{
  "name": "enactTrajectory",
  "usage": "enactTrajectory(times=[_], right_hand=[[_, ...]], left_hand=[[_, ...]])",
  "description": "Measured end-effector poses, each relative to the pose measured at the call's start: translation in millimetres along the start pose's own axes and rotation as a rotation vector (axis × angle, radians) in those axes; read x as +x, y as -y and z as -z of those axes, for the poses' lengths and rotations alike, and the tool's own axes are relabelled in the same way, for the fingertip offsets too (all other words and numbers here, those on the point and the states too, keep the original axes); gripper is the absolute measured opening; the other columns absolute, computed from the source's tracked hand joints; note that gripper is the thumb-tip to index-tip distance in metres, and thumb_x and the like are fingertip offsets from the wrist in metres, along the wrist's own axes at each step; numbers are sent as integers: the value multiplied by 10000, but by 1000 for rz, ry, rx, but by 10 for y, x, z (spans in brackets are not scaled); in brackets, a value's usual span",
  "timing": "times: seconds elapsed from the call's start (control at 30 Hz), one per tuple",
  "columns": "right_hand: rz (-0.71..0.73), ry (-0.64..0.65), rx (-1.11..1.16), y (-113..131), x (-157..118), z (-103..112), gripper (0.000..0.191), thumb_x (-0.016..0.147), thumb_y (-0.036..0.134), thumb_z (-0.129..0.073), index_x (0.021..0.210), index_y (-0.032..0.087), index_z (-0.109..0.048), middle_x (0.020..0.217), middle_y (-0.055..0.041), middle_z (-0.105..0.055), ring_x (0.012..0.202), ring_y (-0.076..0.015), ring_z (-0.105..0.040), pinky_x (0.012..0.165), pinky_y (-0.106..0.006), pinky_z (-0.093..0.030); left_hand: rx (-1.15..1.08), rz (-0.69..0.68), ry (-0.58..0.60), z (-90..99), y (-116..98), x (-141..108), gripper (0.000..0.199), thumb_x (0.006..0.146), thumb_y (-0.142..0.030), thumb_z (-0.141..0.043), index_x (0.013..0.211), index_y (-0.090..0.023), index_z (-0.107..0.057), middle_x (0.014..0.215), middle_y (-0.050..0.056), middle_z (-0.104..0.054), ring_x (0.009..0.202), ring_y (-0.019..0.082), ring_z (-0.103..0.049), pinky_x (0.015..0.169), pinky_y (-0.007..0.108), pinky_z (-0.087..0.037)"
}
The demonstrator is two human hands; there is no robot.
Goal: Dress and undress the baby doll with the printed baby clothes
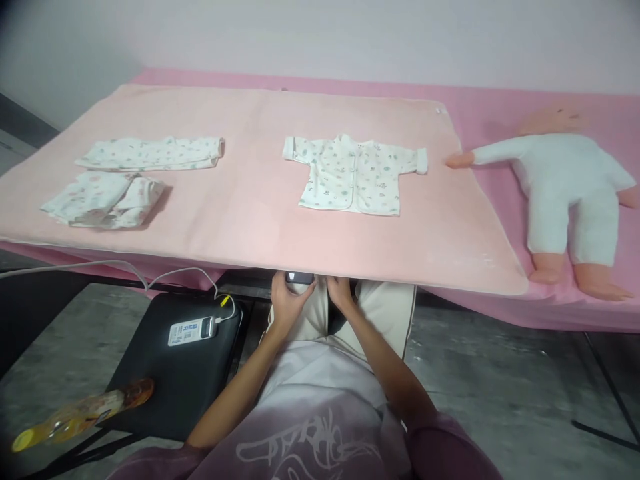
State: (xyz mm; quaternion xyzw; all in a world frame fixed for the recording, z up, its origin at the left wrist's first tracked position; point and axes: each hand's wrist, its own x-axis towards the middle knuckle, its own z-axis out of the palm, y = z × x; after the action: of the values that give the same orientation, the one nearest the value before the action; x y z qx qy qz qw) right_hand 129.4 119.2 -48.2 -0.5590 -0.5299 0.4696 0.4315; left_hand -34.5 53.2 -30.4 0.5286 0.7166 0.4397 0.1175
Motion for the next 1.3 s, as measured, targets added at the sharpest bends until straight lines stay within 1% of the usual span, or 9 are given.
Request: enactTrajectory(times=[0.33,0.53,0.63,0.77,0.93,1.03,1.17,1.23,1.3], right_hand=[[-6,28,53,83,-97,69,473,998,662,-573,736,270,-543,746,-46,-636,759,-262,-611,825,-436,-577],[-40,57,33,117,-297,212,464,1006,701,-614,967,245,-693,892,-72,-752,814,-272,-689,842,-428,-592],[-16,117,15,165,-480,357,447,1054,698,-600,1081,262,-696,985,-62,-770,854,-252,-709,863,-408,-592],[17,208,-38,268,-751,623,399,1115,655,-578,1052,275,-685,963,-45,-745,882,-249,-712,848,-395,-579],[81,324,-172,544,-1021,989,382,1170,574,-547,987,265,-678,912,-39,-727,851,-242,-686,812,-394,-562],[206,437,-224,911,-1084,1229,311,1178,474,-571,976,259,-668,901,-36,-714,821,-220,-657,765,-371,-558],[485,536,-245,1554,-915,1587,188,1161,338,-609,1006,261,-681,864,-27,-704,758,-194,-647,686,-343,-534],[604,471,-299,1850,-695,1740,171,1153,326,-624,1014,265,-703,879,-40,-726,771,-204,-670,695,-355,-543],[676,362,-376,2093,-382,1837,207,1149,359,-639,978,262,-704,897,-50,-744,796,-216,-688,726,-372,-550]], left_hand=[[22,-59,-24,-53,75,5,885,882,-753,-873,1498,-180,-598,1399,209,-718,1342,421,-699,1150,591,-566],[3,-70,-16,2,87,-47,952,890,-802,-838,1563,-188,-562,1469,221,-700,1398,431,-685,1192,616,-552],[-39,-90,-5,116,94,-119,932,923,-731,-851,1625,-211,-527,1542,214,-671,1463,414,-657,1232,607,-542],[-63,-128,-12,333,80,-232,852,973,-595,-855,1666,-241,-508,1584,203,-655,1479,396,-656,1233,597,-552],[-9,-281,-177,631,-104,-260,434,1051,-329,-769,1459,-245,-646,1327,150,-755,1256,329,-739,1053,525,-614],[-32,-489,-280,817,-321,-77,289,1035,-170,-712,1308,-256,-671,1101,87,-762,1054,275,-744,920,455,-607],[-51,-738,-303,998,-752,524,258,1011,-151,-708,1225,-283,-652,1005,49,-760,965,258,-740,885,446,-567],[-70,-784,-226,1002,-1023,943,161,1065,-199,-663,1202,-279,-639,1043,52,-774,993,255,-743,936,460,-550],[-71,-769,-35,916,-1308,1387,75,1132,-301,-607,1192,-271,-641,1127,66,-782,1067,257,-730,1016,475,-534]])
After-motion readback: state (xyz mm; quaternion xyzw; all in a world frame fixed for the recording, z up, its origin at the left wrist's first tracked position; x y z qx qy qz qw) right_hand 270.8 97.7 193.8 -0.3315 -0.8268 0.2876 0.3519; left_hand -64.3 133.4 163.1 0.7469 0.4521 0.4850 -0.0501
